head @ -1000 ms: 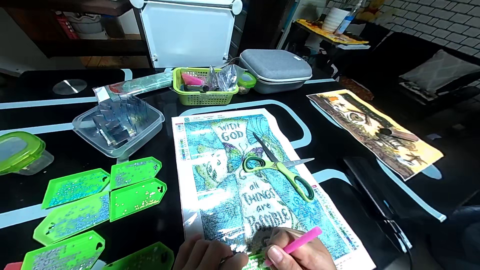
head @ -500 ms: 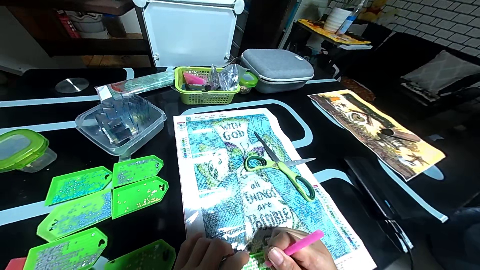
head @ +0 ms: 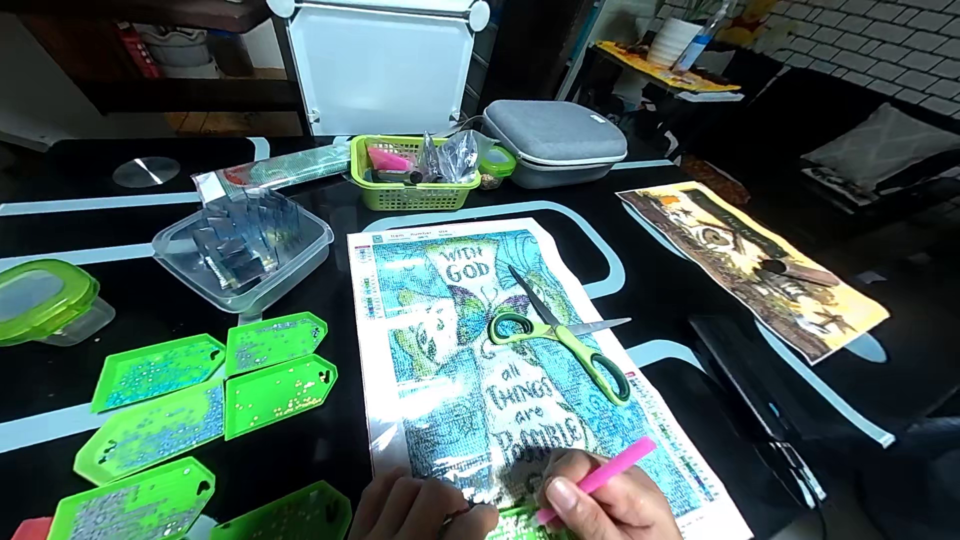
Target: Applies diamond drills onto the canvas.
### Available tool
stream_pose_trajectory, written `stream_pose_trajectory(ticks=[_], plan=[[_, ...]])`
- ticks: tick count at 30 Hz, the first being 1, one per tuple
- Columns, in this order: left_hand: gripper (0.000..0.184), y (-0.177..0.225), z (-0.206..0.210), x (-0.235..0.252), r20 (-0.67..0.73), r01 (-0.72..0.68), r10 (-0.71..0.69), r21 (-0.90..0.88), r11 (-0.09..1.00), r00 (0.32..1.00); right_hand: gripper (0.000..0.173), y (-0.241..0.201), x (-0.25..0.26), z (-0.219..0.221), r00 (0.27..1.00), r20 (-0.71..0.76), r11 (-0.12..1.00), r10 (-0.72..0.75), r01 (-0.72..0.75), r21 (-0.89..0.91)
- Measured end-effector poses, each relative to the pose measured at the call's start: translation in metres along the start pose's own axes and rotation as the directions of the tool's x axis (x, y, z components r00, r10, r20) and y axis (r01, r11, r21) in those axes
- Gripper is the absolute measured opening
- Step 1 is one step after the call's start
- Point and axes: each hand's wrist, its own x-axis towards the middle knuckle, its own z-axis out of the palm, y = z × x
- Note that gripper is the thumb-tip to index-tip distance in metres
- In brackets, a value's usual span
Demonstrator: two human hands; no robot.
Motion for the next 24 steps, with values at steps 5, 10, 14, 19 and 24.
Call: stream_pose_trajectory(ticks=[5,10,14,19,24], plan=[[0.042,0.0008,-0.0003,0.0006,0.001,0.001,-0.001,0.003,1.000,1.000,0.026,0.0012,0.0048,0.0034,0.974,-0.212,0.993,0.074,-0.091,-0.071],[0.042,0.0004,0.0005,0.0002,-0.001,-0.002,0.003,0.014,1.000,1.000,0.028,0.0008,0.0049,0.0047,0.982,-0.169,0.986,0.088,-0.110,-0.125],[0.042,-0.0002,0.0009,-0.0004,-0.005,-0.005,0.005,0.008,1.000,1.000,0.029,0.0006,0.0049,0.0045,0.987,-0.139,0.983,0.079,-0.100,-0.151],[0.042,-0.0001,0.0010,-0.0003,-0.009,-0.004,0.004,0.006,1.000,1.000,0.029,0.0015,0.0051,0.0046,0.992,-0.116,0.978,0.058,-0.080,-0.190],[0.042,0.0000,0.0011,-0.0005,-0.006,-0.001,0.001,0.010,1.000,1.000,0.031,-0.0007,0.0048,0.0058,0.997,-0.077,0.947,0.003,-0.027,-0.319]])
